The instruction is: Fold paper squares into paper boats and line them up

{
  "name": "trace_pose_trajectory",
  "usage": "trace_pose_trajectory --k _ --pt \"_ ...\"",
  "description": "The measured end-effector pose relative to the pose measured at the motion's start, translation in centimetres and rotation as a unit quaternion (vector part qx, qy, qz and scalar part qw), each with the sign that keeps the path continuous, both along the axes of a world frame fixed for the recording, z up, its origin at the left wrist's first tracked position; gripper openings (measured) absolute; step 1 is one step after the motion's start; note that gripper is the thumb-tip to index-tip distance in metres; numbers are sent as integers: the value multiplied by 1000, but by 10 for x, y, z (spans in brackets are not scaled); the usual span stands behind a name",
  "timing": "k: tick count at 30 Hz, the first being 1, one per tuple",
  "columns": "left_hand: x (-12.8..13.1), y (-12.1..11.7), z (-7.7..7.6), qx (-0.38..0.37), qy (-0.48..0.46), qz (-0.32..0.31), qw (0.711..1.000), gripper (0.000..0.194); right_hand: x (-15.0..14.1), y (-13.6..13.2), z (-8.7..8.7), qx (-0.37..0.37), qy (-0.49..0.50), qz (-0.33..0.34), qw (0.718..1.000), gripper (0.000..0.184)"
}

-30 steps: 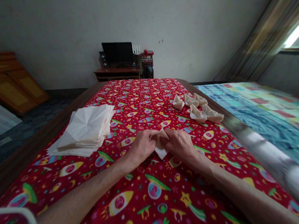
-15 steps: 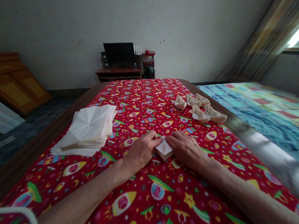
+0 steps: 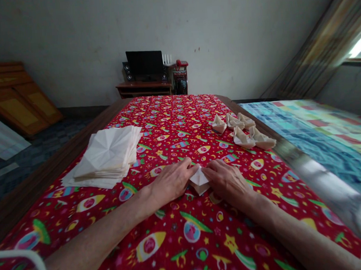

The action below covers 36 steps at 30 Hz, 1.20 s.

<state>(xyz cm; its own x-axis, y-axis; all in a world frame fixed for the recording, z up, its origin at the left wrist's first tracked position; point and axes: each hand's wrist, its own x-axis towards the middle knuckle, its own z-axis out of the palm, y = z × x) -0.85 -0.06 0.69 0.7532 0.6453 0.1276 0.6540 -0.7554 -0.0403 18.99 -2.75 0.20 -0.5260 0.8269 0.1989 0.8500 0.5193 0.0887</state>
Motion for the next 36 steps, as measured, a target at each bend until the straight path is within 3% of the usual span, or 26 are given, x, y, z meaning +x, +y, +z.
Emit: trace_pose_trajectory --k 4,15,29,33,36 --pt "1 0 1 10 34 -2 999 54 -1 -1 1 7 -10 1 1000 10" --pt "3 1 10 15 69 -4 997 47 1 -5 4 -7 -44 7 999 12" --pt "-6 -2 2 22 -12 -24 999 25 4 -9 4 -24 -17 4 1000 12" --pt "-5 -1 -2 23 -61 -39 997 24 4 -7 7 -38 -1 -2 999 14" --pt "-5 1 -7 -8 -116 -15 993 24 5 -6 6 -29 23 -23 999 16"
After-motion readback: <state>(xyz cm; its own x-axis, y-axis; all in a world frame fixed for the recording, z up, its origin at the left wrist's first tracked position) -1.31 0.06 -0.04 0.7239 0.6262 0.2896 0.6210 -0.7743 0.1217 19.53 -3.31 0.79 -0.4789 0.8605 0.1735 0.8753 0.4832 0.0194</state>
